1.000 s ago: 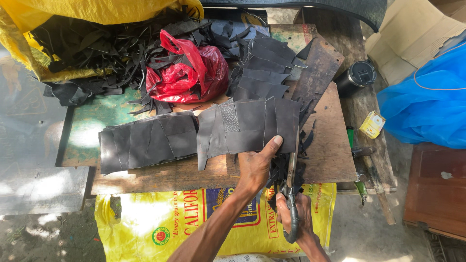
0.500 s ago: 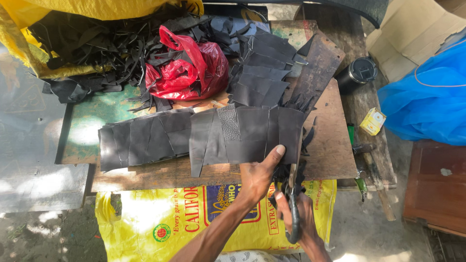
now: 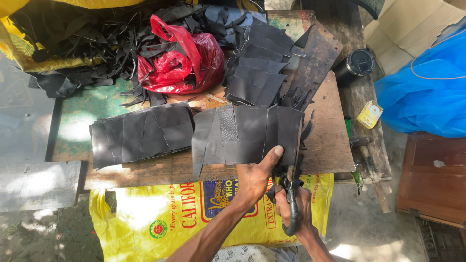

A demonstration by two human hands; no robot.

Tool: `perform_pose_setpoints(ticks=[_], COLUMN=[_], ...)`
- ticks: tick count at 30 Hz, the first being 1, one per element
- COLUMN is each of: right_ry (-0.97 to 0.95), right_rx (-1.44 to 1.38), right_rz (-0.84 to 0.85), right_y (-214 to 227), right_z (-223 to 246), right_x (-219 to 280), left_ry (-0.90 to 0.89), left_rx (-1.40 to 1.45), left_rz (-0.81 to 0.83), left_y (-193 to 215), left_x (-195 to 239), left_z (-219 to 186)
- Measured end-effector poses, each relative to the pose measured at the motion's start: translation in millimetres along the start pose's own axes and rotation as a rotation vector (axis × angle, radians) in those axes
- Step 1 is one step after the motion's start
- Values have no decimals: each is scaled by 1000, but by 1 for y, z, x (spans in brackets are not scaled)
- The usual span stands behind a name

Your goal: The person uses shears to cut a black rubber sheet into smaller rectangular pieces. The person holds the sheet with one hand and cuts with the other, stacking the cut pieces on the table.

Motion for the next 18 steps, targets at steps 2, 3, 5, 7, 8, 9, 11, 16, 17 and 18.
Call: perform_pose_setpoints(ticks=[2,3,5,7,8,9,11,16,17,18], right_ry=[-30,-47,-133,-190,-205,-218,-52,14,-48,-110], right_rx=[-99,-150,-123,-86,-63,-41,-164,-145,-144,-144], right_rz=[46,68,50,36,31,21,30,-54,-80,-105], right_y=[-4,-6,-6,-3,-1,1,6,17,17,16], right_z=[-5,-6,-6,-3,0,3,10,5,2,-1], right_x=[1,2,4,5,5,3,-6,-10,-6,-3], left_ry=[14,24,34,66,95,122,161,287,212,137], left_rx=[-19,-29,-7,31,59,87,-46,-169,-182,-194], left_rz=[-2,-2,10,20,24,33,38,75,111,148], left_y=[3,5,7,9,10,9,6,-1,-3,-5], left_x=[-1,-1,-2,-1,0,-1,5,7,6,4], left_z=[5,7,11,14,16,17,19,17,11,5])
Point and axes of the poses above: each hand's wrist, its own x-axis away from the middle knuckle, its own y-axis out of the back of the hand, z = x × y, the point moved 3 cm from there along -x, towards the middle knuckle, and after that the axes turned 4 degrees about x, right-handed, at the moved point
